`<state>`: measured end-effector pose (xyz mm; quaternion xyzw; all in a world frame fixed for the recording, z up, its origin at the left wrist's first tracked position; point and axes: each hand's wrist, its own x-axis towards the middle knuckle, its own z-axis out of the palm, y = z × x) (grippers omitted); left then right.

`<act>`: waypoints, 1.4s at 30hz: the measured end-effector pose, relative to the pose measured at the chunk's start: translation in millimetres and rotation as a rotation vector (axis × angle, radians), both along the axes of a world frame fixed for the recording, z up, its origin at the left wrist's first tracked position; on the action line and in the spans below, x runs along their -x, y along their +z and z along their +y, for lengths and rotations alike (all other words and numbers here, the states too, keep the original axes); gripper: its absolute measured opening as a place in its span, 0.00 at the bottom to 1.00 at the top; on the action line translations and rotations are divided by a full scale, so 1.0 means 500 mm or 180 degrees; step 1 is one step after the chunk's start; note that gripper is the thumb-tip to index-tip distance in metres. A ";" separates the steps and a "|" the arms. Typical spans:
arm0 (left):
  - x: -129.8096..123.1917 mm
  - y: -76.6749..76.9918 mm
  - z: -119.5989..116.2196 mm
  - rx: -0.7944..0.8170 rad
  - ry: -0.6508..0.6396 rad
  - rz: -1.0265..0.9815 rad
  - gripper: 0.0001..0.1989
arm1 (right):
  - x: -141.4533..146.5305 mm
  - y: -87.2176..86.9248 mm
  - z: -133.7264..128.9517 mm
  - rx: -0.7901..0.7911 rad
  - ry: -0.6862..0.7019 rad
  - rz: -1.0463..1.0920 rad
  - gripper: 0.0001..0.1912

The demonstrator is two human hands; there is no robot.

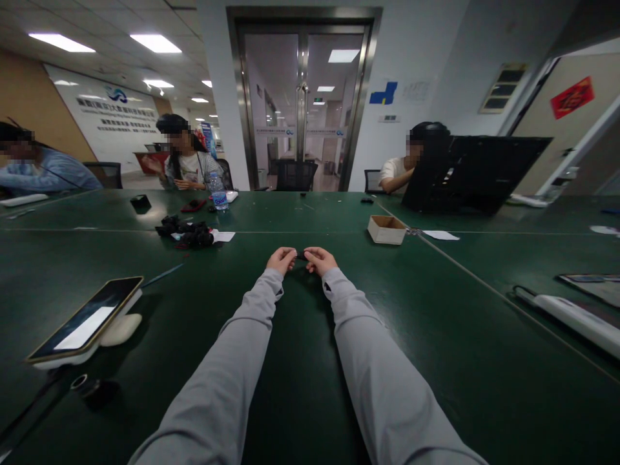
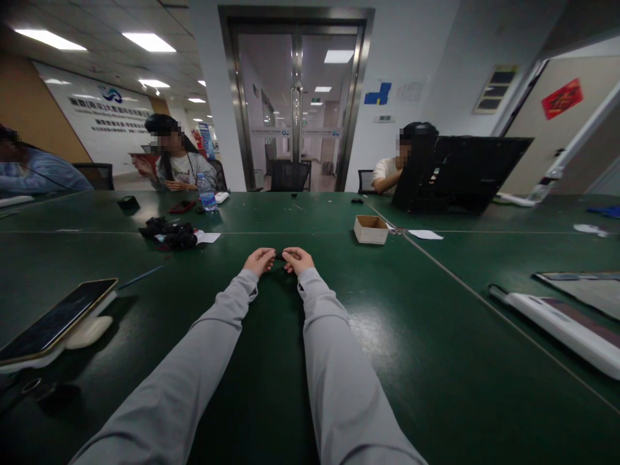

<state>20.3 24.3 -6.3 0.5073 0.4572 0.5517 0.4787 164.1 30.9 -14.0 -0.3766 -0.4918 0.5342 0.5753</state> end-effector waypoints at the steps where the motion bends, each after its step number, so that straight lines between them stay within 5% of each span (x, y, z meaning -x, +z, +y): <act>1: 0.000 -0.001 0.001 0.0081 0.0024 0.0005 0.15 | 0.000 0.001 -0.001 0.0011 0.0010 -0.0008 0.19; 26: -0.004 0.010 -0.008 -0.0060 0.0286 0.0283 0.12 | 0.003 0.010 -0.008 0.0017 0.0027 -0.0172 0.19; 42: -0.004 0.013 -0.016 0.0003 0.0056 0.0275 0.13 | 0.003 0.011 -0.008 0.0018 0.0012 -0.0204 0.19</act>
